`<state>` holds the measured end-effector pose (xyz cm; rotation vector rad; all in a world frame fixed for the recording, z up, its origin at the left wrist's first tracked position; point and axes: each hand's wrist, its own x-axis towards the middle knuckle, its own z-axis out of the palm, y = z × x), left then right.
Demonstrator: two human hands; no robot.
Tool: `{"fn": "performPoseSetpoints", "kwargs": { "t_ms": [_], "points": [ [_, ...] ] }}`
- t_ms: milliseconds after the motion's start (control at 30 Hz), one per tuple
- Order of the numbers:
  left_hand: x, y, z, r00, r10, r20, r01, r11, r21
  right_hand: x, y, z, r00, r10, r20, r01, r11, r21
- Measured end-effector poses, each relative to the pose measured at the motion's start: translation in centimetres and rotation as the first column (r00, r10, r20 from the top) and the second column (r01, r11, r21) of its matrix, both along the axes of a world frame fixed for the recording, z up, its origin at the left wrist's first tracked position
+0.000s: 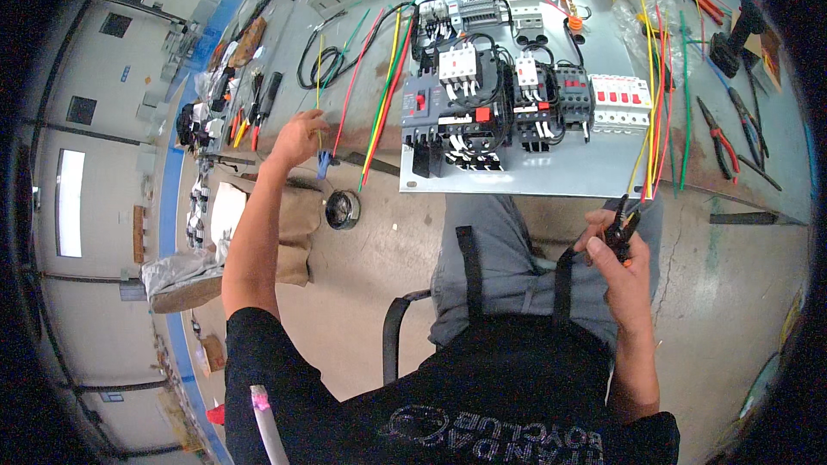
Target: The person strips insulation from multiple colored wires using a wire stripper and arranges them on a DIN rail-mounted electrical panel. They handle green, red, yellow, and blue wires, cutting and preparing each for connection.
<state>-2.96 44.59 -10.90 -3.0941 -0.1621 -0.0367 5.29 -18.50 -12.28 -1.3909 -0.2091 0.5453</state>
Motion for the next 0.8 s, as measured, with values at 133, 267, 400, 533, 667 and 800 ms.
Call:
{"fn": "performPoseSetpoints", "kwargs": {
  "t_ms": [133, 267, 400, 533, 667, 800],
  "points": [
    [2.4, -3.5, 0.6, 0.970, 0.243, -0.015, -0.243, 0.965, -0.102, -0.3, -0.1, 0.0, 1.000, -0.010, -0.022, 0.009, 1.000, -0.012],
    [3.9, -2.9, -1.8, 0.925, 0.377, -0.045, -0.380, 0.911, -0.160, -0.6, -0.3, 0.1, 0.999, 0.002, -0.032, -0.002, 1.000, 0.002],
    [5.6, -1.2, -4.2, 0.888, 0.445, -0.114, -0.459, 0.872, -0.170, -0.7, -0.3, 0.5, 0.999, 0.004, -0.048, -0.003, 1.000, 0.020],
    [6.4, -2.6, -3.4, 0.832, 0.537, -0.138, -0.541, 0.731, -0.416, -0.9, -1.0, 0.7, 0.998, -0.015, -0.059, 0.016, 1.000, 0.017],
    [5.4, -3.9, 0.4, 0.825, 0.427, -0.370, -0.468, 0.150, -0.871, -1.2, -0.8, 0.7, 0.996, -0.012, -0.085, 0.015, 0.999, 0.030],
    [4.9, -9.0, 4.8, 0.896, 0.410, -0.169, -0.144, -0.092, -0.985, -1.2, -0.5, 0.5, 0.997, 0.038, -0.071, -0.036, 0.999, 0.021]
  ]
}}
